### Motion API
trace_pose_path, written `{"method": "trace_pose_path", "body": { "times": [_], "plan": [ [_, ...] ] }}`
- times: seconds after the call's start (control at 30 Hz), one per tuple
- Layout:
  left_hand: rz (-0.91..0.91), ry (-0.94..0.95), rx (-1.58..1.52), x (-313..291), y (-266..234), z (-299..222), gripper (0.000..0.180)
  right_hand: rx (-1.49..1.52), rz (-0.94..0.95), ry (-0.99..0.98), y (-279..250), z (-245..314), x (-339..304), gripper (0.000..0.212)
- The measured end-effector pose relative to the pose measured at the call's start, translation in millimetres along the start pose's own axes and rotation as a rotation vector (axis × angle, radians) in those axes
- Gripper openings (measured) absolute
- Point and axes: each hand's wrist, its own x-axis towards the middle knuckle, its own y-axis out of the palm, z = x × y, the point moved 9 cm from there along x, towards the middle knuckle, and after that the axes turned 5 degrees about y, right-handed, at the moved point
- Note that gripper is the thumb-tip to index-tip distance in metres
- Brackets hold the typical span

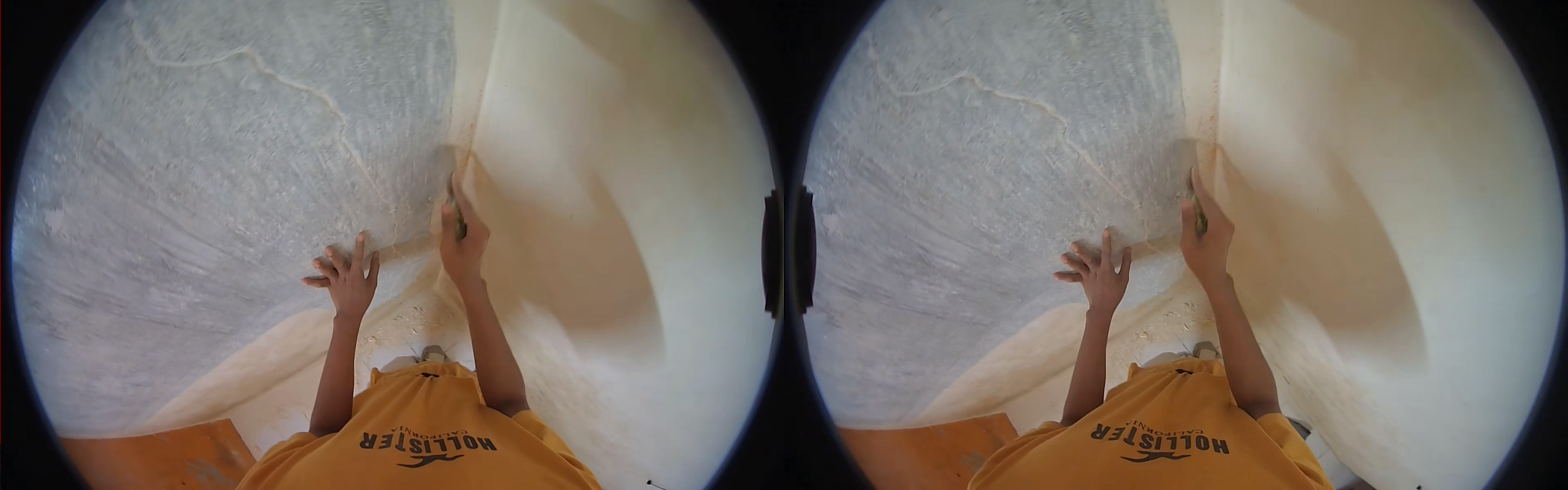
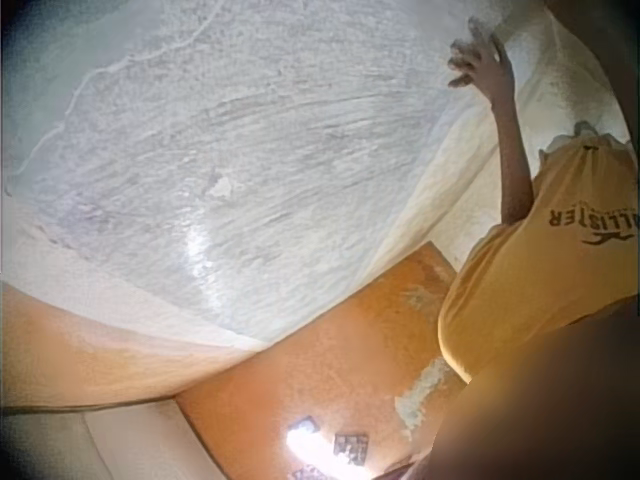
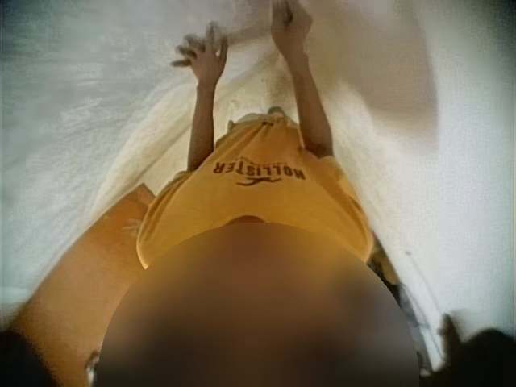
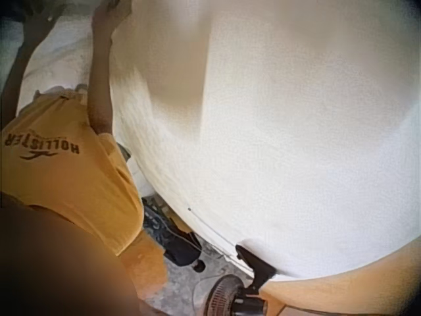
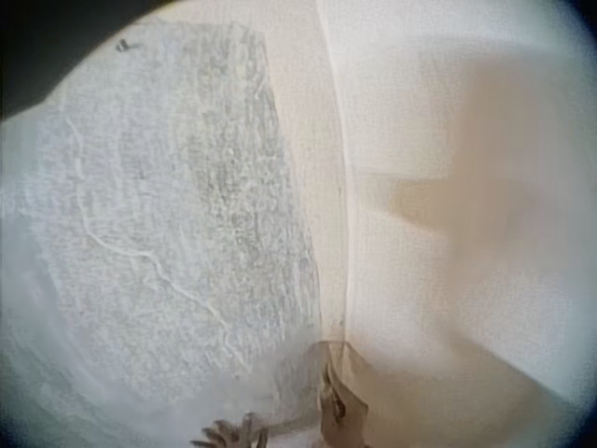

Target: The person scrapes paint or plaster from a wall using a putty knife.

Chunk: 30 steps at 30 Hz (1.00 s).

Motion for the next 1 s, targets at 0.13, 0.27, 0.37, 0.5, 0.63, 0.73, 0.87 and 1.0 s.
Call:
{"method": "trace_pose_path", "body": {
  "times": [0.13,0.27,0.37,0.5,0.63,0.73,0.87,1.0],
  "plan": [
    [-0.037,0.0,-0.009,-2,0,3,0.07,0.044,-0.017,-0.033,-1,4,8,0.047],
    [-0.021,0.026,-0.052,-9,-1,2,0.069,-0.067,0.035,0.01,15,-46,-52,0.044],
    [0.0,0.05,-0.079,-15,-3,-1,0.067,-0.095,-0.037,0.08,4,-69,-104,0.042],
    [0.028,0.081,-0.1,-23,-5,5,0.065,-0.094,-0.076,0.185,-19,-80,-121,0.046],
    [0.098,0.063,-0.152,-29,-2,11,0.065,-0.108,0.0,0.15,-34,-63,-107,0.044],
    [0.077,0.046,-0.155,-26,-8,10,0.067,-0.22,0.013,-0.065,-34,-36,-59,0.044],
    [0.261,0.007,-0.275,-33,-3,18,0.068,-0.096,-0.035,-0.23,-21,23,14,0.042],
    [0.385,-0.134,-0.343,-47,-2,27,0.067,0.091,-0.016,-0.067,-7,9,27,0.042]
  ]
}}
